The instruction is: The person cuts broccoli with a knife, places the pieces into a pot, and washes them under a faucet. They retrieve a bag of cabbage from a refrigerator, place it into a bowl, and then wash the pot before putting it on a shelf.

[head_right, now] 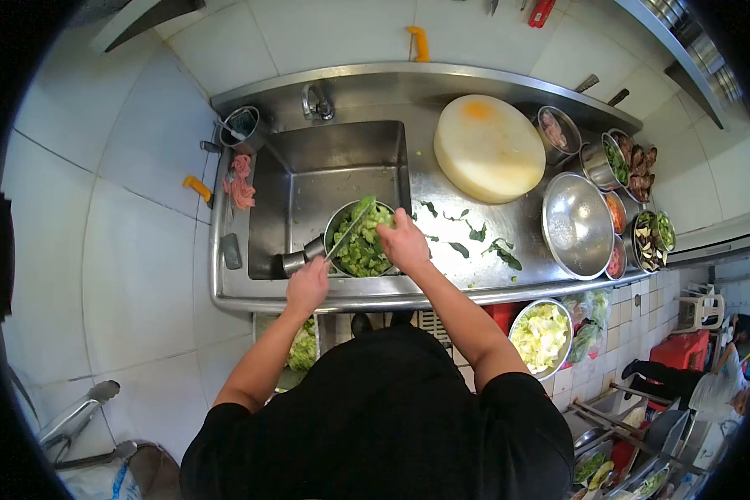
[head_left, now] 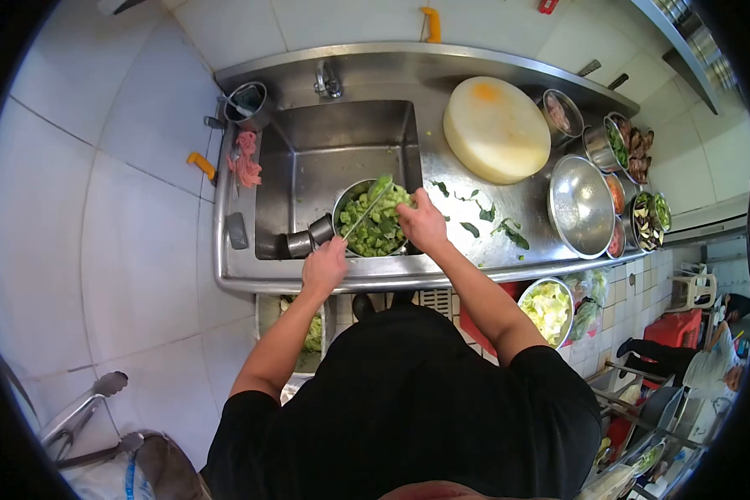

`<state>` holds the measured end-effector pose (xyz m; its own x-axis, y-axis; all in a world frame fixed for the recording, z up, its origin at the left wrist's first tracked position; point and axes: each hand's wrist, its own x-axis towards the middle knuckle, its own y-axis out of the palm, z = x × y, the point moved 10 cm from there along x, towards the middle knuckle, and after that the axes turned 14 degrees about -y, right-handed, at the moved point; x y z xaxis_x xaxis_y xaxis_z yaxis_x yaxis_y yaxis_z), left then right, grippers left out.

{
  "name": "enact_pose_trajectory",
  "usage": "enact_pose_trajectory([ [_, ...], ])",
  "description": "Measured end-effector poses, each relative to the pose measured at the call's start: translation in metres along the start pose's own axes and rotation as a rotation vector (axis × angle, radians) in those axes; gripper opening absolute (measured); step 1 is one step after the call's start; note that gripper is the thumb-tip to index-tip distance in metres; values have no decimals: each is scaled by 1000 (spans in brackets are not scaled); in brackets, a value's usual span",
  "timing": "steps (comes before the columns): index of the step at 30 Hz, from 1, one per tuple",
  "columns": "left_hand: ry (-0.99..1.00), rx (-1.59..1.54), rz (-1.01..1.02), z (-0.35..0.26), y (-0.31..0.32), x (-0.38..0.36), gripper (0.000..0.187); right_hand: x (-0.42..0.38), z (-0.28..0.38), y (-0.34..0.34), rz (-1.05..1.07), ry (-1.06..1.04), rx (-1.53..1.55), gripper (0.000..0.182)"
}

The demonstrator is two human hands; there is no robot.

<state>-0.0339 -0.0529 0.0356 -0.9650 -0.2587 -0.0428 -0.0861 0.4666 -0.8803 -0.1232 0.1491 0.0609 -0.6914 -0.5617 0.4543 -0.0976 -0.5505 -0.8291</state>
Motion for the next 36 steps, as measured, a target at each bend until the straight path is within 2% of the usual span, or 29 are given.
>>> enact_pose_trajectory([
  [3, -21, 25, 42, 6, 7, -3, 17, -7, 0, 18, 64, -56, -39, 16],
  [5, 34, -117, -46, -12, -19, -6, 17, -10, 2, 16, -15, -64, -54, 17],
  [9, 79, -273, -155, -48, -61, -7, 16, -8, 6, 21, 15, -108, -104, 20],
  [13, 54, -269, -137, -27, -24, 0, 19, 0, 17, 15, -38, -239, -101, 21],
  [15, -183, -12, 167, 6, 23, 10, 22, -2, 15, 28, 43, -249, -89, 21],
  [19, -188, -58, 163, 1, 11, 10, 24, -10, 9, 36, 69, -244, -122, 21],
  [22, -115, -250, 0, -25, -34, 8, 25, -13, 2, 37, 106, -213, -164, 22],
  [25, -31, -356, -84, -38, -45, 4, 24, -11, 8, 31, 80, -246, -152, 21],
  [26, -30, -357, -85, -34, -37, 5, 24, -10, 10, 29, 79, -247, -154, 21],
  [28, -121, -75, 105, -14, 13, 13, 23, -6, 19, 23, 47, -287, -140, 19],
  [31, -190, -18, 198, 1, 34, 13, 23, -12, 18, 38, 81, -280, -122, 17],
  [36, -158, -227, 76, -15, -9, 14, 22, -21, 3, 35, 38, -191, -99, 14],
])
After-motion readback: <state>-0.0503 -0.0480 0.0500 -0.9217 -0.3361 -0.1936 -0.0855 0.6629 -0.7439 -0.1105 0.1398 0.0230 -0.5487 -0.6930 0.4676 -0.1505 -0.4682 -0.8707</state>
